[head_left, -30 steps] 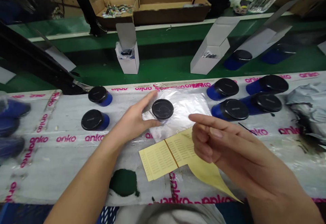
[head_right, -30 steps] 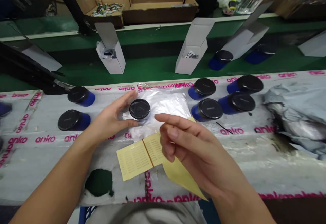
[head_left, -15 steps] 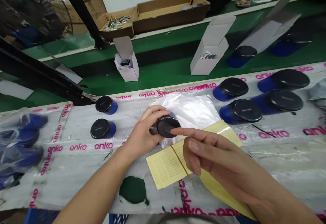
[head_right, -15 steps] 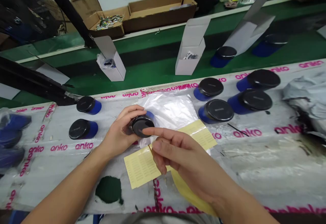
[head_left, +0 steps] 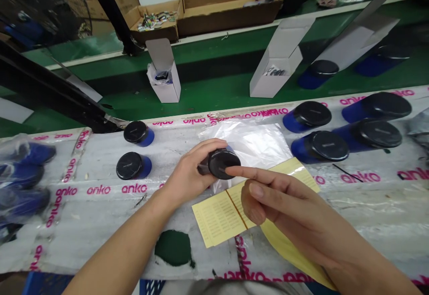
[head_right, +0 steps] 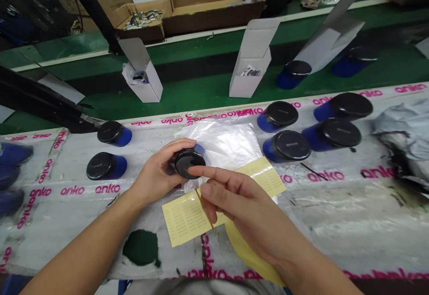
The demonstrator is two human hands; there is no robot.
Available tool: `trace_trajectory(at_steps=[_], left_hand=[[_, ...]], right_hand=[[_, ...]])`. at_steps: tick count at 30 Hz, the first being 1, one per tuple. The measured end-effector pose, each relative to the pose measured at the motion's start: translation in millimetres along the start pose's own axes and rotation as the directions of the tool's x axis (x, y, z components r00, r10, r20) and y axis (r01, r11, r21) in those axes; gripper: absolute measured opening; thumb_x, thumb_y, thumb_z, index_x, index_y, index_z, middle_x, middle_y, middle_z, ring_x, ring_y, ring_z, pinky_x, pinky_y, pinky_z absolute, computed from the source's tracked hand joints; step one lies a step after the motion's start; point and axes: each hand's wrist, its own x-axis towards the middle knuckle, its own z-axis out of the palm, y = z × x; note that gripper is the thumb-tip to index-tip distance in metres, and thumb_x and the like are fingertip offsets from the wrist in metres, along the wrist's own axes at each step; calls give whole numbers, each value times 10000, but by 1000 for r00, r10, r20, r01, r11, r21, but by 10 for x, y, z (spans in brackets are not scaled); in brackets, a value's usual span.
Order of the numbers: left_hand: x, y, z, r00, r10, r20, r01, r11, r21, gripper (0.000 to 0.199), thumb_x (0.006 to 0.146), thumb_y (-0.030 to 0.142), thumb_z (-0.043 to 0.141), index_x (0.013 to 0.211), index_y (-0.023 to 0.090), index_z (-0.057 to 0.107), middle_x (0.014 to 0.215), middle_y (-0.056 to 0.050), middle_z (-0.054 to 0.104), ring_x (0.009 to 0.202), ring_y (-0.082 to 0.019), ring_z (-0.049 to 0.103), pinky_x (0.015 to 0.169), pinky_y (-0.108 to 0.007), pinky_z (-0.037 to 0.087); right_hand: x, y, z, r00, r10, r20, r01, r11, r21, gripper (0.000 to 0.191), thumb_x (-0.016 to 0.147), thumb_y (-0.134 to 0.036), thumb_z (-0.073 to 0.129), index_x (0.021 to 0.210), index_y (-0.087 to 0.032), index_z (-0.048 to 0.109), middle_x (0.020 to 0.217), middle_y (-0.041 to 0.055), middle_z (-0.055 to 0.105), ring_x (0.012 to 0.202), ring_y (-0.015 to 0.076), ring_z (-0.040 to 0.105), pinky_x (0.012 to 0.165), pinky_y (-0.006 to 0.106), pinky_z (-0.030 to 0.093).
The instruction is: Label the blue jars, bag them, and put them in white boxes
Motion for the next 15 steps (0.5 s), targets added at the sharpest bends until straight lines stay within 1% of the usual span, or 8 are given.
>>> trace_trajectory(at_steps=[4,10,15], left_hand=[[-1,-4,1,1000,-2,-1,2,1000,1,543,787,55,725,1276,266,625,1389,-69,651,1326,-255,590,1136,-487,482],[5,8,-5,1000,-4,3,4,1000,8,577,763,11,712,1277,261,627,1382,-68,654,1328,-251,589,1145,-482,475],[0,7,-9,1000,-4,8,4,1000,11,606,746,-21,685,1283,254,627,1389,-73,650,1332,-254,586,1150,-481,466]], right_hand=[[-10,-11,29,999,32,-23,-32,999,6,377,876,-474,766,1192,-269,760,611,-36,598,620,112,501,656,281,392],[-18,-19,54,999,23,-37,-23,1000,-2,378,860,-491,780,1171,-276,763,613,-42,596,635,118,499,679,296,382],[-19,-13,47,999,18,-31,-18,1000,-6,392,871,-487,772,1196,-269,750,628,-40,595,643,119,502,683,300,380]])
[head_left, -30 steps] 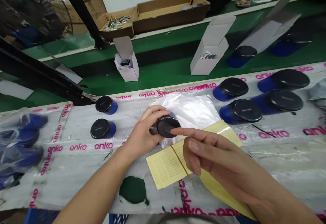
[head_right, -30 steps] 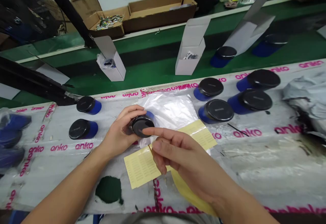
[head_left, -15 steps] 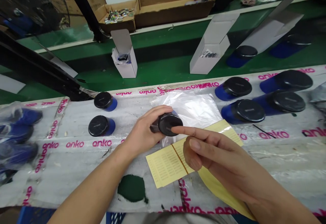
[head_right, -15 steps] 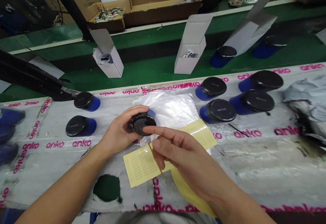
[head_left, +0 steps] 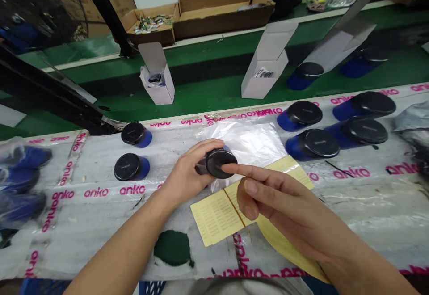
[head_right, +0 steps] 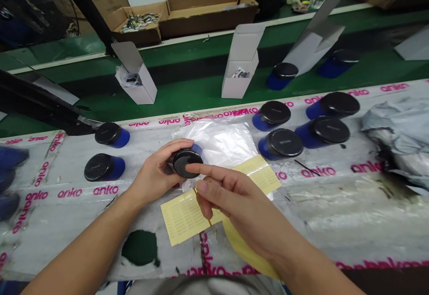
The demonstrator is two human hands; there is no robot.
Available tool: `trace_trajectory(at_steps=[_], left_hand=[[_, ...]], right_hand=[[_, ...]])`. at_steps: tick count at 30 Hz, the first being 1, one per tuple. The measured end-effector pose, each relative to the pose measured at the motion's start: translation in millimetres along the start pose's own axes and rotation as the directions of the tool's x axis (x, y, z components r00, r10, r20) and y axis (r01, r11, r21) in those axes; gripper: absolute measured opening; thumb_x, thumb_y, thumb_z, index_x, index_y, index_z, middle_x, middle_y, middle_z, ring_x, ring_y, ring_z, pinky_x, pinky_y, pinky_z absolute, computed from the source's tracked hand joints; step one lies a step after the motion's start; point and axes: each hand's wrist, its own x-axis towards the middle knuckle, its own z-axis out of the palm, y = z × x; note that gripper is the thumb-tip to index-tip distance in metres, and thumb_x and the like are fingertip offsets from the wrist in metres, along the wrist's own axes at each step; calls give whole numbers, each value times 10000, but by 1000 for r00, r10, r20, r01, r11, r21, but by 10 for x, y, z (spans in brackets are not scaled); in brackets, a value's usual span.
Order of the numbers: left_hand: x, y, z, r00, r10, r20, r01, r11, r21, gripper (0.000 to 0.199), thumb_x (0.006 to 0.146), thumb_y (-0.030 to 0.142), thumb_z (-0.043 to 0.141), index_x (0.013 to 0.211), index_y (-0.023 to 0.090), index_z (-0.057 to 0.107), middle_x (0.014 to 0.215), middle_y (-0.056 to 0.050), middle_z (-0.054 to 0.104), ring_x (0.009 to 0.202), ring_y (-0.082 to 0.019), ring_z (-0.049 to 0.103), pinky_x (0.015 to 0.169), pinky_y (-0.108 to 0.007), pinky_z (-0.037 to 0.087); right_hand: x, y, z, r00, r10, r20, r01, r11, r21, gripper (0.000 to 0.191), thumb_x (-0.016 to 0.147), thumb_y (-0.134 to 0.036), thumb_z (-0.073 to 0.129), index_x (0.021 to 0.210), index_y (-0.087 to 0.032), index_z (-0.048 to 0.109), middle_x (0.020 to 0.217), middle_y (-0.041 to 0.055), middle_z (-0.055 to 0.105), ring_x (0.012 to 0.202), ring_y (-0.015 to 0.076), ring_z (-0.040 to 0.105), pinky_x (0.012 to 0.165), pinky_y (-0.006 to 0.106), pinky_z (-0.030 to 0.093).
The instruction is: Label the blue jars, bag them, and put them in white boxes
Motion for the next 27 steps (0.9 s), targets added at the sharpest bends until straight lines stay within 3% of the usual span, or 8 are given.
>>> trace_trajectory(at_steps=[12,18,22,27], left_hand=[[10,-10,3,1000,-2,5,2,1000,15,570,773,48,692,1296,263,628,1389,-68,646,1329,-256,580,1154,-468,455],[-28,16,-122,986,63,154,-61,998,-13,784,757,16,571,1478,316,492,1547,-48,504,1467,-289,434,1221,-490,366],[-41,20,-166,979,87,186,-81,996,-43,611,916,144,549,1497,323,484,1565,-45,489,1477,-284,417,1234,-481,341],[-51,9,-89,996,27,84,-26,999,-19,404,1011,263,549,1409,327,572,1486,-44,573,1430,-244,477,1214,-444,371]], right_hand=[[-28,3,31,998,-44,-42,43,999,-27,474,863,-501,773,1246,-231,705,635,-45,603,653,125,519,710,322,390],[-38,13,54,997,-60,-45,59,998,-27,441,906,-452,741,1277,-221,679,641,-47,599,671,127,524,724,319,406],[-46,3,80,997,-65,-44,65,998,-6,475,907,-443,738,1305,-197,654,632,-49,592,671,129,522,727,320,414],[-67,-16,105,998,-52,-39,52,999,1,551,912,-442,724,1379,-182,591,640,-50,604,669,131,519,711,315,423]])
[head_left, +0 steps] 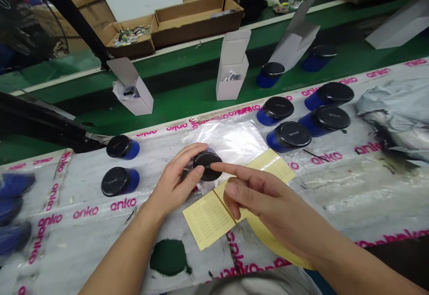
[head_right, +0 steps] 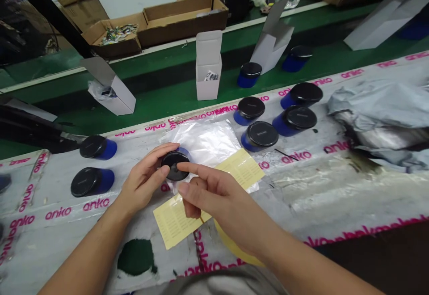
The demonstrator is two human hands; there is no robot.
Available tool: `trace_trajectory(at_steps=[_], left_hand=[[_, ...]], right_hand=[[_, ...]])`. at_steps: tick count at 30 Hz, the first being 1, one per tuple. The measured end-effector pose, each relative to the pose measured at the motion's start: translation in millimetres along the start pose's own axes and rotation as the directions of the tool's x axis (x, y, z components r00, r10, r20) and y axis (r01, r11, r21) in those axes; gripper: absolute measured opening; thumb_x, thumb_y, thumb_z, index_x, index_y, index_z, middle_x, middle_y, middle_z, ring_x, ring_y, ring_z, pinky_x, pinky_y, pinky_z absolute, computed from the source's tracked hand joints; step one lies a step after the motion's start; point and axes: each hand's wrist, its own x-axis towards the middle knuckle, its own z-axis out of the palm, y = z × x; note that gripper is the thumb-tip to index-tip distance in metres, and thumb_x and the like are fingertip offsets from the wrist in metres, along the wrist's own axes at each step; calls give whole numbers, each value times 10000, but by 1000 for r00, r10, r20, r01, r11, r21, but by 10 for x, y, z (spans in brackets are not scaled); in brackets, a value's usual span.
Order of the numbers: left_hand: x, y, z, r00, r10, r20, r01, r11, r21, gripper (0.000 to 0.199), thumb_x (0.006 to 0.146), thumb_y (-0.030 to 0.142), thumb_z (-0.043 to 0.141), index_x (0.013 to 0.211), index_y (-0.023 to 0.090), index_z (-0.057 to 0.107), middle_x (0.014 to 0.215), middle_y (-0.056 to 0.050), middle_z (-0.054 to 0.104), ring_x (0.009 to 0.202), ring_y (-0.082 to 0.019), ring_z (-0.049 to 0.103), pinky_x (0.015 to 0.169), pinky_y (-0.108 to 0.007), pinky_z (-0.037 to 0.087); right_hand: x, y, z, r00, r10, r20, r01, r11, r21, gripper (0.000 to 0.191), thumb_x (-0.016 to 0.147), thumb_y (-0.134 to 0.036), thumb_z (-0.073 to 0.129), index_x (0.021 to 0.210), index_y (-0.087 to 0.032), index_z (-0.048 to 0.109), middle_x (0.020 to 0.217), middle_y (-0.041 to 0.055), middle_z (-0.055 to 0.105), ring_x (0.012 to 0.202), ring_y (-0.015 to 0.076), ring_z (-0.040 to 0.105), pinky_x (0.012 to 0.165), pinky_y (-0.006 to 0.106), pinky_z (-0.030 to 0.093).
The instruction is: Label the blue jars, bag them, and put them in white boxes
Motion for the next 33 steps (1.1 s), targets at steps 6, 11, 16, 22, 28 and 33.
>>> trace_trajectory(at_steps=[6,11,16,22,28,33], left_hand=[[10,30,65,999,-30,-34,29,999,-22,359,1002,274,581,1357,311,611,1459,-60,592,1409,-251,504,1199,-461,401],[21,78,76,998,-45,-45,45,999,-6,341,990,279,590,1327,307,628,1439,-64,610,1383,-251,530,1188,-472,425],[16,56,73,996,-69,-61,67,997,-25,340,985,263,581,1319,295,635,1433,-69,616,1365,-257,553,1194,-480,420],[7,16,62,996,-62,-67,57,996,-68,343,988,307,591,1327,273,635,1438,-83,614,1362,-262,558,1180,-465,432],[57,-3,75,986,-134,-99,132,991,-24,387,1013,392,547,1362,238,618,1455,-81,616,1377,-255,544,1211,-467,383],[53,40,0,892,-146,-428,178,983,35,382,1040,422,471,1328,230,632,1378,-88,656,1246,-243,629,1127,-467,458]], right_hand=[[-35,3,18,1000,27,5,-26,999,-40,568,886,-466,730,1360,-193,578,666,-52,587,678,135,532,689,309,435],[-7,11,-27,987,-133,-90,97,941,-323,371,882,-476,703,1154,-237,622,644,-57,519,593,139,471,563,300,377],[158,-129,-40,884,-456,-99,270,673,-688,160,906,-388,657,918,-257,565,727,-21,577,623,152,524,569,305,406],[466,-139,-39,842,-535,74,351,436,-829,115,884,-224,650,941,-236,551,958,29,608,796,181,588,699,330,474],[487,-193,-168,798,-582,159,431,366,-825,165,976,-175,490,1097,-212,595,1051,77,680,924,218,660,793,360,519],[479,-388,-302,808,-551,209,341,149,-928,341,977,-246,581,1312,-199,624,1207,123,698,1045,287,669,908,435,503]])
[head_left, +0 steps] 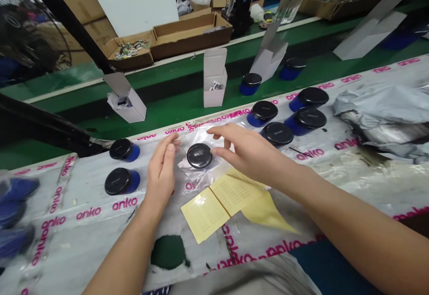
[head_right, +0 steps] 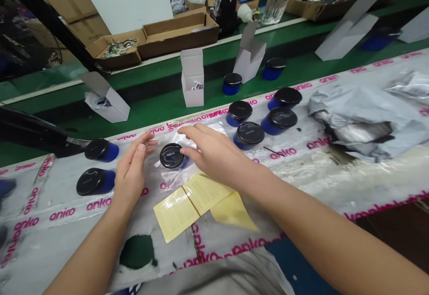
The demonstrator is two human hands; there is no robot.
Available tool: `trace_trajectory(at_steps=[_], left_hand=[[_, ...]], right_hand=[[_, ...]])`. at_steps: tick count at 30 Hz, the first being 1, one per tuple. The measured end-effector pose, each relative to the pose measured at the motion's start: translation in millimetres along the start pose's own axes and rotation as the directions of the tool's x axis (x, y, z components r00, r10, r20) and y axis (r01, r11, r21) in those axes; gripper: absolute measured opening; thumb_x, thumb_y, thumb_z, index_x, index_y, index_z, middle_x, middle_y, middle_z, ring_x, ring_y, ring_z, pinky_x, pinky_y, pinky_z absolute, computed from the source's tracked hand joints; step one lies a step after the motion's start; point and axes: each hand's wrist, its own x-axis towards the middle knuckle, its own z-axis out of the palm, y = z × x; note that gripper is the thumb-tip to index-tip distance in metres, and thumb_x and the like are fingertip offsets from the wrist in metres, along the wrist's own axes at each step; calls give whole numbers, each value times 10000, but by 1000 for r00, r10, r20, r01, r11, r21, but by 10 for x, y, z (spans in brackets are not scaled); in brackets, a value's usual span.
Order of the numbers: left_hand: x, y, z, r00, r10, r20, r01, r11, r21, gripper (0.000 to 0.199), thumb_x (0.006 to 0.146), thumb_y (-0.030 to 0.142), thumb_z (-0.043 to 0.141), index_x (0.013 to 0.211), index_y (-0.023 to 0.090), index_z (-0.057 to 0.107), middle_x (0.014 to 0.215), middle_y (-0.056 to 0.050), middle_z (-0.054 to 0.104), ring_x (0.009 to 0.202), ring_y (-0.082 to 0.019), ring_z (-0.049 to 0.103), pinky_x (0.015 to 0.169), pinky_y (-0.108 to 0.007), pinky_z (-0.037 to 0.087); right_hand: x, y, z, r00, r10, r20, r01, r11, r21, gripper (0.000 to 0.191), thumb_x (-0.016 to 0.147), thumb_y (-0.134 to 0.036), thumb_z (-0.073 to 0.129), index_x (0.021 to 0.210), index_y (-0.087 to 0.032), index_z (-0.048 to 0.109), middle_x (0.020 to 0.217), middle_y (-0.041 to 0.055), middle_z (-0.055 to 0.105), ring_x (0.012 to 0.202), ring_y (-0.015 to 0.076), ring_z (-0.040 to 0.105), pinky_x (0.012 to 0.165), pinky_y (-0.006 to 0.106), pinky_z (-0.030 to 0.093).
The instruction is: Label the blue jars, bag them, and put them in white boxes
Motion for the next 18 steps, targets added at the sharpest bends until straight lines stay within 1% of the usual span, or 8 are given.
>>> trace_trajectory(at_steps=[2,4,6,7,10,13,16,18], left_hand=[[5,-2,-51,1000,6,22,-8,997,76,324,1020,389,509,1243,218,670,1253,-88,707,1138,-240,670,1059,-451,503],[9,-20,-84,988,23,151,-46,988,149,287,993,308,537,1230,215,671,1207,-87,716,1114,-239,669,1037,-446,511],[9,-39,-93,963,57,263,-111,974,195,329,963,221,535,1274,220,643,1261,-94,688,1154,-242,641,1050,-456,497],[8,-44,-91,954,74,291,-141,966,216,354,950,192,534,1289,222,632,1287,-98,669,1178,-245,623,1060,-460,487],[0,-31,-77,958,61,280,-146,944,295,340,949,214,547,1281,218,623,1278,-105,634,1206,-259,593,1069,-467,466],[-5,-2,-59,976,-13,216,-79,909,410,245,896,281,666,1127,198,669,1156,-95,629,1131,-277,604,1022,-471,479],[8,3,-40,978,-36,204,-67,875,479,89,839,216,717,907,194,665,1013,-63,625,1020,-262,611,951,-448,494],[26,-10,-44,978,-29,205,-73,877,474,35,851,180,678,840,194,648,943,-49,629,961,-244,619,912,-425,500]], right_hand=[[61,32,-19,991,-22,131,25,999,-24,440,956,-326,646,1378,-208,606,1274,143,677,1101,317,654,948,472,494],[117,38,11,964,-89,251,75,995,62,620,877,-392,756,1441,-223,564,1354,150,643,1182,330,624,987,476,493],[150,18,69,932,-199,304,161,976,144,757,785,-354,849,1467,-240,540,1403,140,625,1259,331,582,1032,469,478],[155,4,99,922,-243,303,204,967,154,741,782,-300,850,1457,-247,549,1394,131,638,1270,326,576,1045,469,470],[146,-14,148,946,-259,194,236,962,136,556,844,-218,765,1376,-243,608,1332,111,687,1238,310,601,1043,469,466],[146,29,139,984,-177,-4,174,965,197,530,854,-289,756,1357,-223,602,1360,107,668,1198,292,627,1005,436,495],[189,73,145,974,-131,-187,169,965,201,529,852,-315,744,1349,-227,585,1326,103,667,1134,284,647,946,426,522],[249,60,168,961,-145,-237,189,966,177,522,844,-304,740,1337,-238,582,1285,98,675,1121,288,647,929,429,524]])
